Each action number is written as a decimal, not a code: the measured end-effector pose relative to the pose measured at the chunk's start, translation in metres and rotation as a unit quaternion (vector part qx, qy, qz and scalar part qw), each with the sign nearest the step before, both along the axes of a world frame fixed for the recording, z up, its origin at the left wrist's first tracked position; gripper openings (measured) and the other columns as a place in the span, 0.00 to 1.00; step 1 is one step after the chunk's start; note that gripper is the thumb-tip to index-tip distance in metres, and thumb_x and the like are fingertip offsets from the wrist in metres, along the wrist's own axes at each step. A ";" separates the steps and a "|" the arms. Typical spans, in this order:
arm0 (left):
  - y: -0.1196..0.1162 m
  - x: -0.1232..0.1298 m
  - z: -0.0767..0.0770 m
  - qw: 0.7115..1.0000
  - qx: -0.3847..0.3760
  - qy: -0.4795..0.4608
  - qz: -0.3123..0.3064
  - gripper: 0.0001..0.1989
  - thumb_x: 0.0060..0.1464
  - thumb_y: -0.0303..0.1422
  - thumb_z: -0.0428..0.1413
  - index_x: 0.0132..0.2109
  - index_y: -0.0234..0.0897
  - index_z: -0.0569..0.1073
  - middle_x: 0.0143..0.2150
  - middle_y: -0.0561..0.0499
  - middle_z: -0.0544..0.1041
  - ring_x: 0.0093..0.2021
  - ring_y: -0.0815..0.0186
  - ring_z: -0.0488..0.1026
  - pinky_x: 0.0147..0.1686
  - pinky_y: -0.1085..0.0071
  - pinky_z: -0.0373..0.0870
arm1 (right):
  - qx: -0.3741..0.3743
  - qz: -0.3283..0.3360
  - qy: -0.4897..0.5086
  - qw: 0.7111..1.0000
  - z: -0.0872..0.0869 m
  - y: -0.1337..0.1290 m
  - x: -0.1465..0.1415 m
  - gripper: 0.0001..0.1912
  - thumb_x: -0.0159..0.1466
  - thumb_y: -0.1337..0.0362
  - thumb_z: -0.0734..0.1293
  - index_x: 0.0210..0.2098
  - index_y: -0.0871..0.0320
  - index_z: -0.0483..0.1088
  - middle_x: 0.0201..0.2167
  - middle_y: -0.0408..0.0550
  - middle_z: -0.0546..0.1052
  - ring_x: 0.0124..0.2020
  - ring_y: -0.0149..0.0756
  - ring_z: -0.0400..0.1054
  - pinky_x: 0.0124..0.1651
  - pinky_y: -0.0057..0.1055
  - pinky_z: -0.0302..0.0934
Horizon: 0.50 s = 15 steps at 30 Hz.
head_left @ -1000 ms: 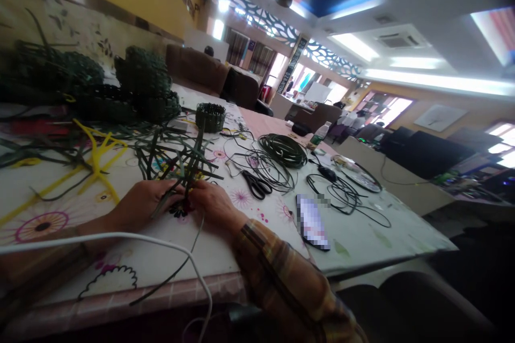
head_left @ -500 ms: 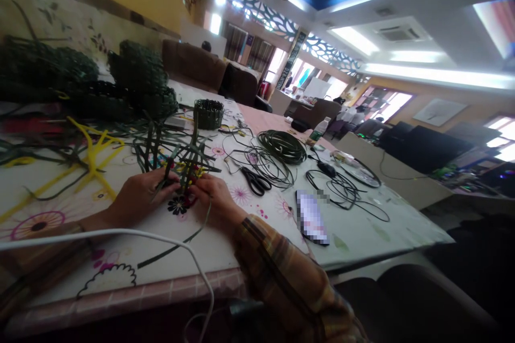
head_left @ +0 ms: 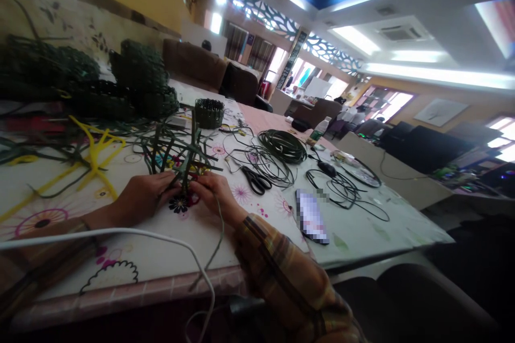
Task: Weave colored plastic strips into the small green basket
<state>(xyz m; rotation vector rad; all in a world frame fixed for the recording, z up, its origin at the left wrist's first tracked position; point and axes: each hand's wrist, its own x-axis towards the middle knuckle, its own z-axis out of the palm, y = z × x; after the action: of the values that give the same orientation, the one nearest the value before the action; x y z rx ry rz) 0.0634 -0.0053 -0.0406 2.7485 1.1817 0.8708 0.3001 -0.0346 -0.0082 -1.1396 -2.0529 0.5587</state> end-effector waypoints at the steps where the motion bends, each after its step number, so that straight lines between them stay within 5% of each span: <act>1: 0.000 0.000 -0.001 1.000 0.001 -0.005 -0.008 0.20 0.73 0.45 0.48 0.42 0.38 0.79 0.43 0.47 0.84 0.39 0.60 0.81 0.37 0.69 0.71 | 0.013 -0.001 -0.013 1.000 0.000 0.000 0.001 0.22 0.73 0.63 0.68 0.22 0.58 0.67 0.27 0.40 0.65 0.30 0.28 0.60 0.37 0.28 0.52; 7: 0.002 0.002 0.004 0.998 -0.019 -0.052 -0.036 0.19 0.71 0.45 0.49 0.41 0.40 0.79 0.36 0.51 0.83 0.33 0.63 0.79 0.35 0.71 0.67 | 0.079 -0.020 -0.139 0.987 0.005 -0.006 0.002 0.20 0.75 0.60 0.67 0.27 0.59 0.75 0.30 0.44 0.71 0.33 0.30 0.63 0.37 0.28 0.55; 11: 0.006 -0.004 0.015 0.996 -0.039 -0.081 -0.027 0.17 0.67 0.46 0.53 0.36 0.40 0.78 0.32 0.53 0.82 0.31 0.64 0.78 0.33 0.71 0.65 | 0.207 -0.069 -0.264 0.939 0.015 -0.016 0.001 0.18 0.73 0.48 0.69 0.37 0.55 0.81 0.41 0.52 0.76 0.44 0.40 0.66 0.42 0.35 0.58; 15: 0.008 -0.011 0.021 0.993 -0.063 -0.098 0.004 0.17 0.64 0.47 0.53 0.36 0.41 0.78 0.30 0.54 0.82 0.29 0.64 0.77 0.33 0.72 0.65 | 0.300 -0.106 -0.299 0.900 0.027 -0.019 0.005 0.20 0.75 0.48 0.66 0.38 0.55 0.81 0.49 0.55 0.77 0.53 0.46 0.64 0.52 0.41 0.58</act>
<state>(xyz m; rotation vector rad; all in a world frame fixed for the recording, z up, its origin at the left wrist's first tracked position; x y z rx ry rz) 0.0520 0.0024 -0.0193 2.4954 1.1694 1.0027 0.3052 -0.0537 0.0188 -1.2030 -2.2990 -0.5858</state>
